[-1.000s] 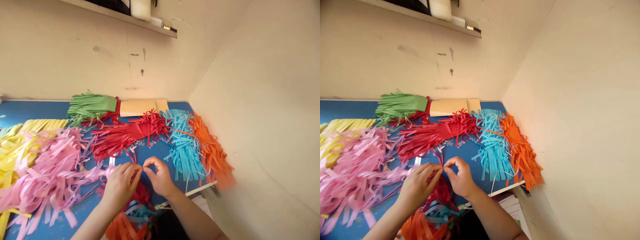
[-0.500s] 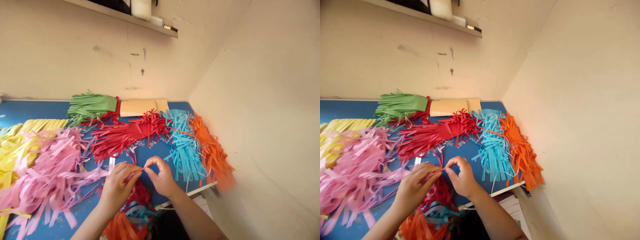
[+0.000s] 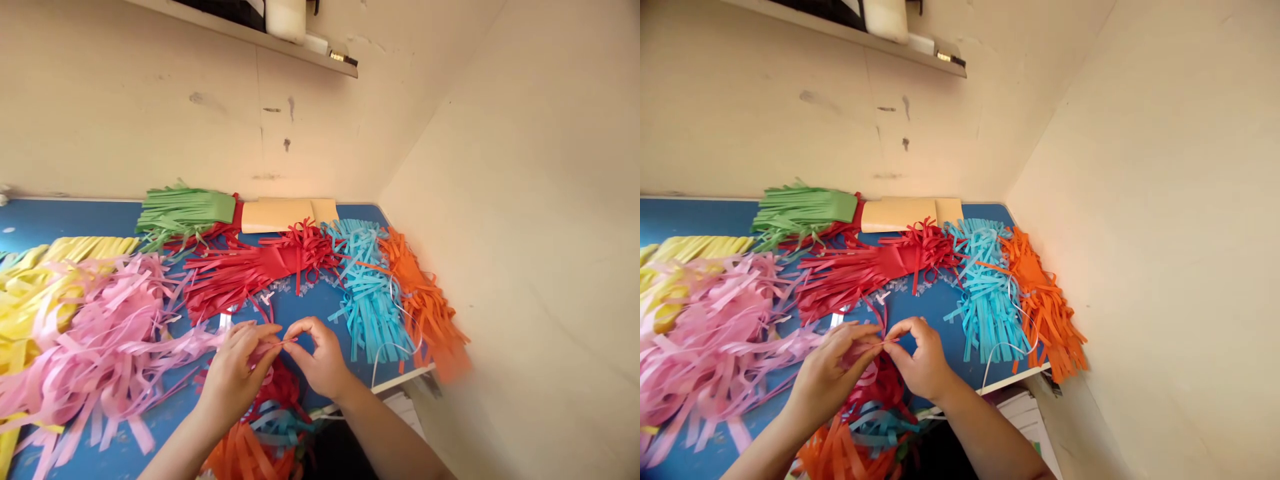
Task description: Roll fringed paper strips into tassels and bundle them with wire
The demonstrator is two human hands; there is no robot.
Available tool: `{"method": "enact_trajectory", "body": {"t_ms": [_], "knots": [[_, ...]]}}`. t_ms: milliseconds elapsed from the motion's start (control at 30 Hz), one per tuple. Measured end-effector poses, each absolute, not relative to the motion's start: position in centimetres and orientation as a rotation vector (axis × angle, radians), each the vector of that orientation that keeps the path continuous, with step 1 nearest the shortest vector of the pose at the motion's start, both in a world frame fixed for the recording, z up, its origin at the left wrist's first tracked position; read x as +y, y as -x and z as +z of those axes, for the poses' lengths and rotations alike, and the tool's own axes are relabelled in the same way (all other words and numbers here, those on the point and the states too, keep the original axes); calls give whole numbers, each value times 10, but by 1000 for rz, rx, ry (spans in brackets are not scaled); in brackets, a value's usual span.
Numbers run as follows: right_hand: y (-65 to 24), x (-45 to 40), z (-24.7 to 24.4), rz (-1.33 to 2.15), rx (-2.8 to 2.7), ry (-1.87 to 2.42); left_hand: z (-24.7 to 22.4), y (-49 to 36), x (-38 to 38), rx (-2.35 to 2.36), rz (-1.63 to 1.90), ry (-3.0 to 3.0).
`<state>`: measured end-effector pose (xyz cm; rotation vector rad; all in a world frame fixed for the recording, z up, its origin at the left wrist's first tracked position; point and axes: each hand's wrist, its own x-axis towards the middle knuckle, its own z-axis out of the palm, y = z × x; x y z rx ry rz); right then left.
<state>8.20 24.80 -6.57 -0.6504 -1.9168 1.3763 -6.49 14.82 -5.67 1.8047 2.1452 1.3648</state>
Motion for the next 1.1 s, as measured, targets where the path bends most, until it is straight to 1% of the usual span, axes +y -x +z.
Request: {"method": "enact_trajectory", "body": {"t_ms": [100,167,367,600,800,1100], "knots": [[-81,253,-68,1537,-1832,632,-56,69,148,2139,1389,-1800],[-81,257,-67,1572,-1833,613,-55,70,149,2106,1394,-1789],[-81,261,-60,1348,-1961,582,-56,73,153,2069,1363,-1882],[-79,254,-61,1311,-1918,638,-60,69,151,2058,1431,-2119],[-80,253,-60,1347,-1892,680,-60,67,151,2047,1462,-2133],[-74,243,-62,1310,-1878,697,-74,63,159,2141,1346,-2106]]}}
